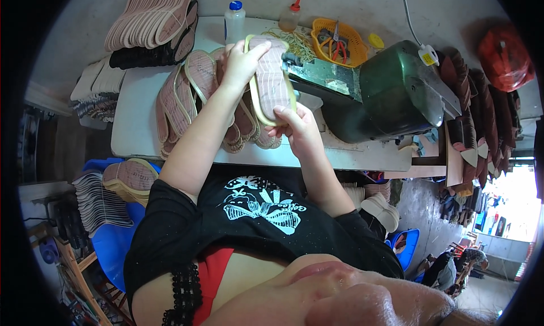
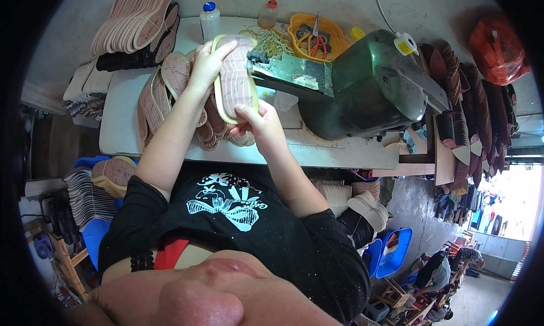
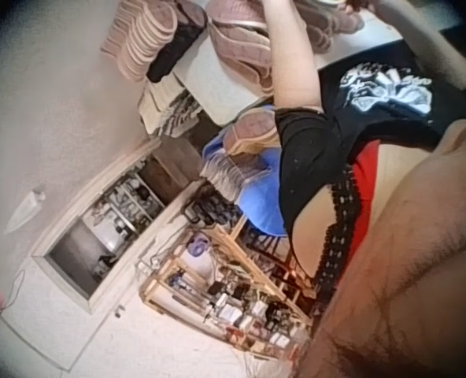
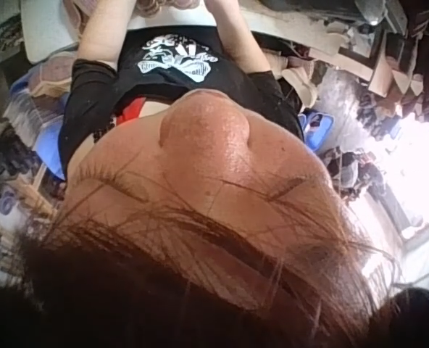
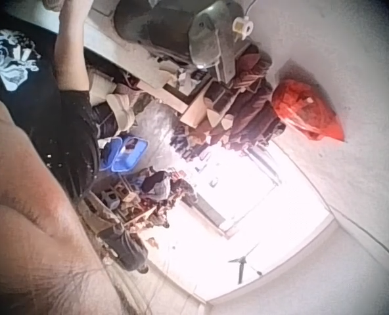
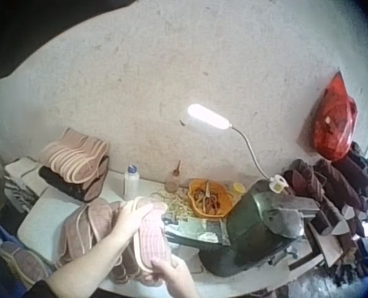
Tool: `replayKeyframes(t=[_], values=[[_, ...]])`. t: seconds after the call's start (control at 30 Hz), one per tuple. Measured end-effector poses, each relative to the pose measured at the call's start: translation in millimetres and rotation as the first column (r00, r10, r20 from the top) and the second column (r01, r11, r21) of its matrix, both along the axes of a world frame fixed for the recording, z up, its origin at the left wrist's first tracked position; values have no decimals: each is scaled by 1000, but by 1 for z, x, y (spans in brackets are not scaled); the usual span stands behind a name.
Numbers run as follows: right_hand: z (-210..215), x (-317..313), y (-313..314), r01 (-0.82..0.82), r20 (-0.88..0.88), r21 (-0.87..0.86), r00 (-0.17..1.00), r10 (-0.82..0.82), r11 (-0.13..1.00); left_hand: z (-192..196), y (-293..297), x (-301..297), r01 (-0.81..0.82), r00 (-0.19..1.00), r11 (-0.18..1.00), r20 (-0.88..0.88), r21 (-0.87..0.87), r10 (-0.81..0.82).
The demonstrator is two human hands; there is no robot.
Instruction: The recorder is sorting and stacking shoe insoles at a workbench.
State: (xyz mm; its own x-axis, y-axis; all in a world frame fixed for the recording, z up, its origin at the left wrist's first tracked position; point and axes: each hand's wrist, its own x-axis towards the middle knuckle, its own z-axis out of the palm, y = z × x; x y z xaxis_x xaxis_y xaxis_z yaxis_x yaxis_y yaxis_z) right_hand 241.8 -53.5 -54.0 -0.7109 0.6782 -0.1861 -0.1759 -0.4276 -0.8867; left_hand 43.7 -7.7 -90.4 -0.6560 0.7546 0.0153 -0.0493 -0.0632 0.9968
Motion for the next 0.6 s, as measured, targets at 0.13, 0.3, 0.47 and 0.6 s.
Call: replayKeyframes(t=[0.13,0.3,0.47,0.6], values=[[-4,-6,-2,30,-45,-79,998,-33,996,-10,18,-6,-101,973,989,-217,-109,75],[-11,-21,5,113,-106,-96,987,-123,989,0,26,-18,-61,952,951,-305,-304,-37],[-3,-41,17,181,-103,-137,975,-196,974,51,11,-25,-99,733,816,-596,-570,-328],[0,-54,20,184,-98,-118,976,-196,976,60,10,-42,58,420,919,-826,-390,-377]])
